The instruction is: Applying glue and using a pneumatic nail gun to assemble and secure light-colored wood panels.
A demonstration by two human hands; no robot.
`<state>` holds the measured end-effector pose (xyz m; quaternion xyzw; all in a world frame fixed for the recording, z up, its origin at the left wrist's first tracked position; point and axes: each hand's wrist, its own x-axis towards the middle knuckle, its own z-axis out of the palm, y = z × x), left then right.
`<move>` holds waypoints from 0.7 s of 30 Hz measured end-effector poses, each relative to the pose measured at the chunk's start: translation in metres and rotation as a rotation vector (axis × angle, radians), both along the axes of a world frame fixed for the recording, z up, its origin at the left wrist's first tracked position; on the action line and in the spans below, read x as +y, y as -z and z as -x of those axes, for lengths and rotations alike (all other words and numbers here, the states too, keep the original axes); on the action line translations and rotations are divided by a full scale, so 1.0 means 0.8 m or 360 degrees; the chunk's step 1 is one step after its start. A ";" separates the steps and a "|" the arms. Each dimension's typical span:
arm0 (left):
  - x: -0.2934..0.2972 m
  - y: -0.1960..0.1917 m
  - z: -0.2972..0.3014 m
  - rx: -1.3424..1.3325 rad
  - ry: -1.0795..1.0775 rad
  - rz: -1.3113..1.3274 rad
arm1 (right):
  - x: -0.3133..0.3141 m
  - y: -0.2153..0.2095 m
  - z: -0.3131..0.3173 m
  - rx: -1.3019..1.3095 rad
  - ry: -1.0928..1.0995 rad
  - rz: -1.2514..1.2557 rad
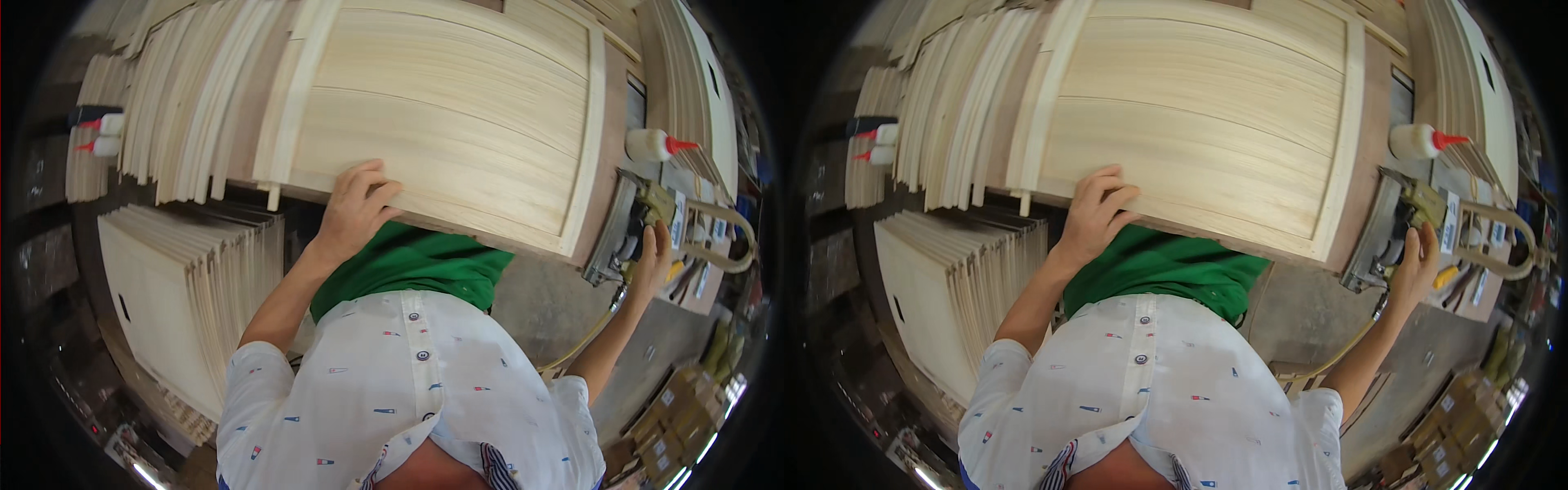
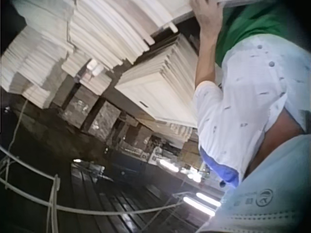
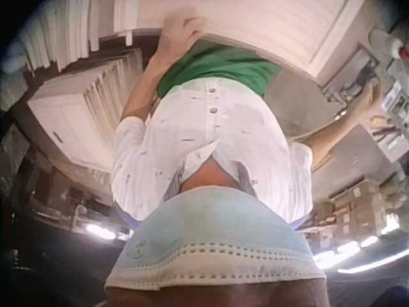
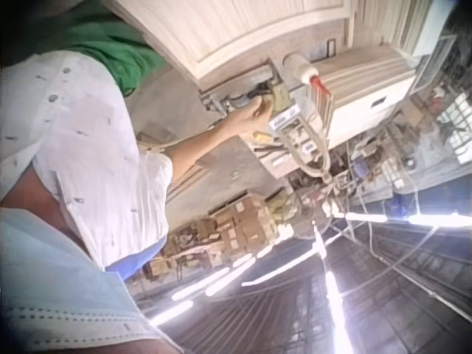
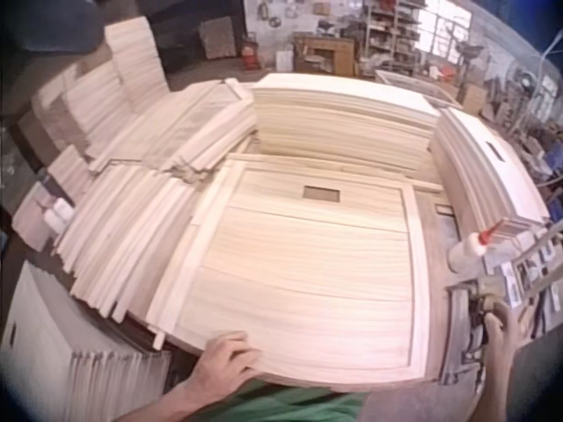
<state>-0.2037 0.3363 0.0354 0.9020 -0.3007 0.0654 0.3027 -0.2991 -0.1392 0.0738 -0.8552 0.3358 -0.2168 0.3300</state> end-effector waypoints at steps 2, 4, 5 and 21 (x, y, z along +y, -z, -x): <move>-0.003 -0.003 -0.003 -0.0042 0.0047 0.0046 | 0.042 -0.006 -0.007 -0.0023 -0.0245 -0.0215; -0.003 -0.006 -0.003 -0.0054 0.0083 0.0029 | 0.055 0.016 -0.008 0.0046 -0.0312 -0.0301; -0.002 -0.008 -0.008 -0.0056 0.0136 0.0022 | 0.066 0.023 -0.014 0.0126 -0.0362 -0.0376; 0.075 -0.072 -0.083 0.0054 -0.0599 -0.0100 | 0.135 -0.018 -0.046 0.0185 -0.0373 -0.0986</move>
